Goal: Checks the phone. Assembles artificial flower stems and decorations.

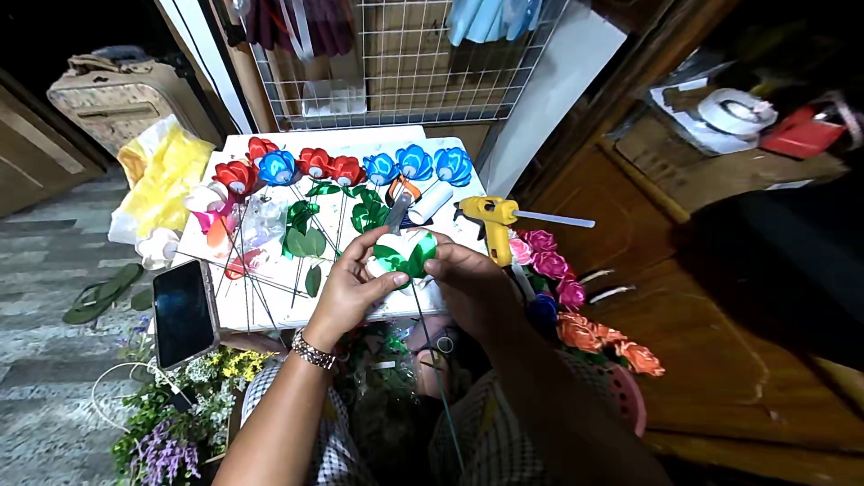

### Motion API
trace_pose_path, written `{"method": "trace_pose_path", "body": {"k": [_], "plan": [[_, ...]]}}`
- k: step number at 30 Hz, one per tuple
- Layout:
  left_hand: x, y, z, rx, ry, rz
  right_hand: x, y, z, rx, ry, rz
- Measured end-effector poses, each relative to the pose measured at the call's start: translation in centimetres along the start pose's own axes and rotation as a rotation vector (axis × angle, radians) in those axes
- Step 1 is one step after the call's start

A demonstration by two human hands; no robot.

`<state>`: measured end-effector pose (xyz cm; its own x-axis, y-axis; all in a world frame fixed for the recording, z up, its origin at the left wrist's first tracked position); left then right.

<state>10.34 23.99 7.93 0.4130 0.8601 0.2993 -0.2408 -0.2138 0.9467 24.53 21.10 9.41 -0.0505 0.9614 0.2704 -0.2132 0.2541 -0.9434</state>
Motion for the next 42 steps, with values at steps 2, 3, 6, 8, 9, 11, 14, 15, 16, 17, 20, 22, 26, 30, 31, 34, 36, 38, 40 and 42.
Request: {"method": "trace_pose_path", "body": {"k": [2, 3, 6, 8, 9, 11, 14, 15, 16, 17, 20, 22, 26, 30, 31, 34, 36, 38, 40, 42], "plan": [[-0.1, 0.8, 0.1, 0.075, 0.073, -0.059, 0.1, 0.2, -0.1, 0.020, 0.005, -0.001], [-0.1, 1.2, 0.2, 0.108, 0.102, -0.087, 0.1, 0.3, -0.1, 0.029, 0.010, 0.002], [-0.1, 1.0, 0.0, 0.103, 0.115, -0.085, 0.1, 0.6, -0.3, 0.043, 0.031, 0.007], [0.0, 0.1, 0.0, 0.001, 0.050, -0.028, 0.0, 0.9, -0.3, 0.054, 0.046, 0.011], [0.0, -0.1, 0.1, -0.029, 0.023, -0.009, 0.0, 1.0, -0.4, 0.058, 0.057, 0.017], [0.0, -0.2, 0.1, -0.039, 0.009, 0.004, -0.1, 1.1, -0.4, 0.075, 0.072, 0.015], [0.0, 0.0, 0.2, -0.025, 0.026, 0.011, -0.1, 1.5, -0.4, 0.081, 0.076, 0.011], [0.0, -0.1, 0.2, -0.027, 0.029, 0.015, -0.1, 1.7, -0.5, 0.081, 0.082, 0.014], [-0.1, -0.1, 0.2, -0.028, 0.033, 0.017, -0.1, 1.7, -0.6, 0.074, 0.092, 0.017], [-0.1, -0.2, 0.2, -0.024, 0.038, 0.019, -0.1, 1.7, -0.7, 0.057, 0.105, 0.014], [-0.1, -0.2, -0.1, 0.020, 0.056, 0.001, -0.1, 0.1, -1.1, -0.125, 0.100, -0.129], [-0.1, -0.3, -0.2, 0.040, 0.075, -0.020, -0.3, -2.1, -0.9, -0.387, 0.060, -0.337], [-0.2, -0.4, -0.1, 0.033, 0.064, -0.034, -0.7, -4.3, 0.4, -0.721, -0.030, -0.566], [-0.2, -0.7, 0.0, 0.001, 0.049, -0.055, -0.6, -4.3, 0.4, -0.758, -0.037, -0.597], [-0.2, -0.7, 0.0, -0.005, 0.046, -0.061, -0.6, -4.3, 0.3, -0.757, -0.033, -0.601], [-0.2, -0.8, 0.0, -0.014, 0.033, -0.073, -0.7, -4.4, 0.2, -0.772, -0.019, -0.609], [-0.2, -0.8, 0.1, -0.029, 0.016, -0.074, -0.7, -4.5, 0.2, -0.791, -0.014, -0.615], [-0.1, -0.8, 0.1, -0.030, 0.012, -0.072, -0.7, -4.5, 0.2, -0.803, -0.010, -0.628], [-0.1, -0.8, 0.1, -0.022, 0.022, -0.073, -0.7, -4.5, 0.3, -0.809, -0.011, -0.631], [-0.2, -0.7, 0.1, -0.035, 0.016, -0.064, -0.7, -4.4, 0.3, -0.806, -0.014, -0.633]]}}
Point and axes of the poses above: each hand's wrist, its own x-axis towards the middle knuckle, its own z-axis out of the palm, y = z × x, the point moved 10 cm from there along x, towards the middle knuckle, and after that the axes turned 2 degrees about -x, right-handed, at the moved point
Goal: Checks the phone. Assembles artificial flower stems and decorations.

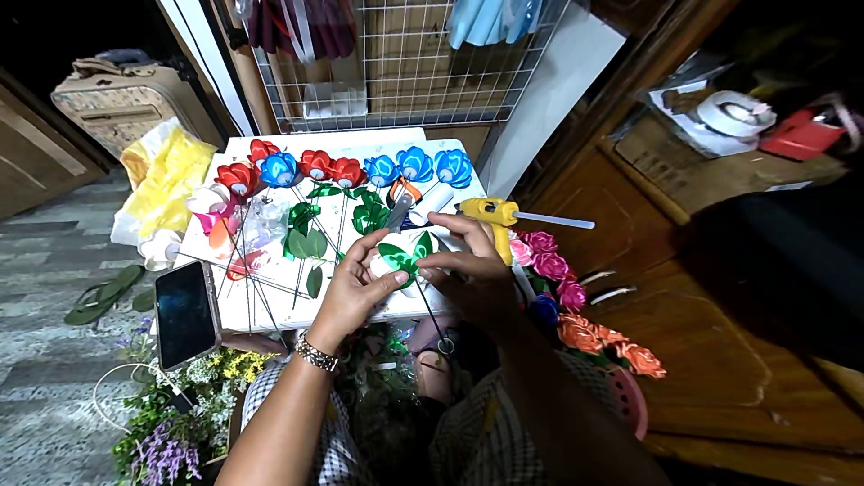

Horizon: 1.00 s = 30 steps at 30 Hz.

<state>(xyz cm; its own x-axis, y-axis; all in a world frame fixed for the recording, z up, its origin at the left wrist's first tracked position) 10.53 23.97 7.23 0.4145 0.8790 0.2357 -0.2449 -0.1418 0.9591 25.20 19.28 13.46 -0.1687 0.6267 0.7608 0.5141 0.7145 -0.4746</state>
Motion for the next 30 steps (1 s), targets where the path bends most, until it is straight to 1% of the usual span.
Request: {"method": "trace_pose_path", "body": {"k": [6, 12, 16, 20, 23, 27, 30], "plan": [[-0.1, 0.0, -0.1, 0.045, 0.068, -0.003, -0.2, 0.2, 0.6, -0.015, -0.012, 0.008], [0.0, -0.1, 0.0, 0.040, 0.089, 0.011, -0.7, 1.5, 1.3, 0.089, -0.032, 0.182], [-0.1, 0.1, 0.0, 0.039, 0.121, 0.035, -0.8, 2.1, 1.7, 0.145, -0.010, 0.184], [-0.1, 0.2, -0.1, 0.029, 0.127, 0.044, -1.1, 2.6, 1.9, 0.167, 0.004, 0.227], [-0.1, 0.0, -0.1, 0.028, 0.135, 0.039, -1.3, 2.9, 2.0, 0.189, 0.008, 0.258], [-0.1, -0.4, -0.1, 0.002, 0.158, 0.005, -1.2, 3.4, 1.9, 0.319, 0.002, 0.353], [0.0, -0.6, -0.1, -0.013, 0.163, -0.012, -1.1, 3.5, 1.6, 0.320, -0.012, 0.345]]}}
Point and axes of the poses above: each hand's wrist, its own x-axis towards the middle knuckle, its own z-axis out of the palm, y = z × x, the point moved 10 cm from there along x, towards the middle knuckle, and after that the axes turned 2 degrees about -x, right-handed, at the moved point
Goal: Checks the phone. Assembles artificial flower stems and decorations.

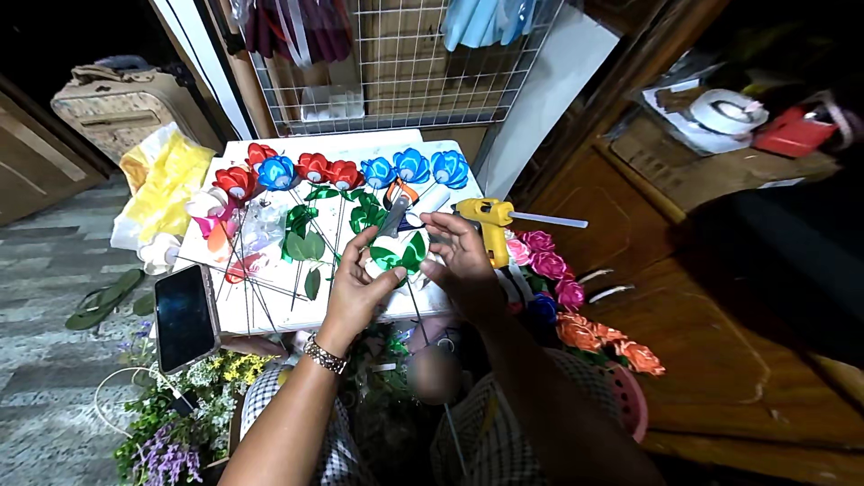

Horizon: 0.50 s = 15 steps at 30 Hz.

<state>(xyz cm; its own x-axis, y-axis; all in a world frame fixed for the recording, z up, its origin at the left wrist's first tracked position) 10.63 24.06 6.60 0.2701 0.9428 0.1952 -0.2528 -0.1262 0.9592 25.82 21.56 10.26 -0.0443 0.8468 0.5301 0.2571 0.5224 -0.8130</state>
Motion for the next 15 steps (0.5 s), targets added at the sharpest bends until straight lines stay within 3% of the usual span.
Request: {"method": "trace_pose_path", "body": {"k": [5, 8, 12, 15], "plan": [[0.1, -0.5, 0.3, -0.049, -0.041, -0.012, -0.1, -0.4, 0.3, -0.167, 0.015, -0.081], [0.1, -1.0, 0.5, -0.082, -0.063, -0.114, 0.0, -0.6, 0.2, -0.222, 0.036, -0.116], [-0.4, -0.2, 1.6, -0.079, -0.006, -0.261, -0.2, 0.6, 0.3, -0.221, 0.027, 0.019], [0.0, -0.7, 1.1, -0.167, -0.005, -0.229, -0.4, 1.5, -0.1, -0.097, -0.029, 0.127]]}}
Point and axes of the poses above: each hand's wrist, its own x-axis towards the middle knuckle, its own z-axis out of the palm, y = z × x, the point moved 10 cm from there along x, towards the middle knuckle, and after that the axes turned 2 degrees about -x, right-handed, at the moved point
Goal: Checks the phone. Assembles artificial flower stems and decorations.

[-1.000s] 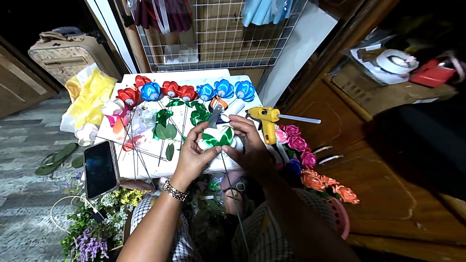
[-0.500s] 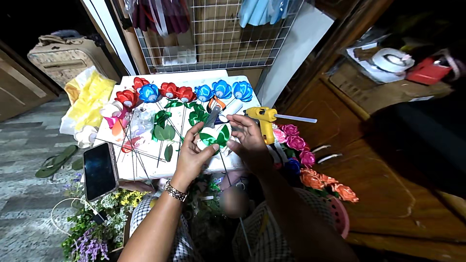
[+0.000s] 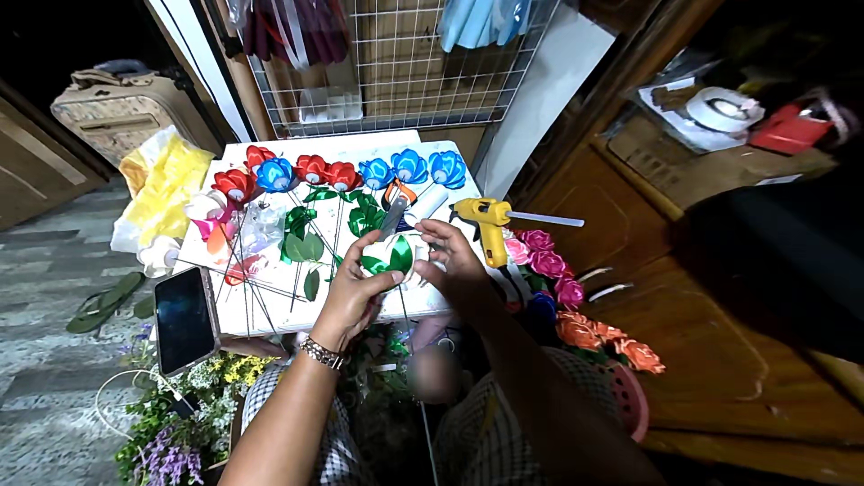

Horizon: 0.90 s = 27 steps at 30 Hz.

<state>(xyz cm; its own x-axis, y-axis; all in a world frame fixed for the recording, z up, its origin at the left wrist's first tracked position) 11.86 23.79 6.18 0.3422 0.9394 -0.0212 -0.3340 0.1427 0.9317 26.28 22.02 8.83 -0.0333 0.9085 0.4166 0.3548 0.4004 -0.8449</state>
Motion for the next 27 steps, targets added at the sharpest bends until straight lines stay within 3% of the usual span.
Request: {"method": "trace_pose_path", "body": {"k": [3, 9, 13, 16, 18, 21, 24, 27], "plan": [[0.8, -0.3, -2.3, -0.037, 0.023, 0.091, -0.3, -0.1, -3.0, 0.011, -0.020, 0.044], [0.2, 2.8, -5.2, 0.093, 0.134, 0.269, -1.6, 4.2, -12.4, -0.553, 0.141, 0.459], [0.1, 3.7, -5.5, 0.133, 0.185, 0.318, -0.7, 9.5, -12.3, -0.534, 0.099, 0.615], [0.6, 3.9, -5.5, 0.108, 0.157, 0.374, 0.6, 10.6, -10.6, -0.488, 0.144, 0.633], [1.1, 4.7, -5.6, 0.057, 0.151, 0.447, 0.6, 9.5, -10.6, -0.495, 0.234, 0.548], [0.9, 6.0, -6.2, 0.037, 0.141, 0.536, -0.8, 4.3, -10.6, -0.415, 0.302, 0.391], [-0.4, 6.6, -5.8, 0.127, 0.113, 0.613, -1.8, -0.5, -9.9, -0.252, 0.278, 0.131], [-1.9, 7.7, -3.8, 0.143, -0.051, 0.746, -2.9, -3.5, -7.8, -0.062, 0.131, -0.160]]}}
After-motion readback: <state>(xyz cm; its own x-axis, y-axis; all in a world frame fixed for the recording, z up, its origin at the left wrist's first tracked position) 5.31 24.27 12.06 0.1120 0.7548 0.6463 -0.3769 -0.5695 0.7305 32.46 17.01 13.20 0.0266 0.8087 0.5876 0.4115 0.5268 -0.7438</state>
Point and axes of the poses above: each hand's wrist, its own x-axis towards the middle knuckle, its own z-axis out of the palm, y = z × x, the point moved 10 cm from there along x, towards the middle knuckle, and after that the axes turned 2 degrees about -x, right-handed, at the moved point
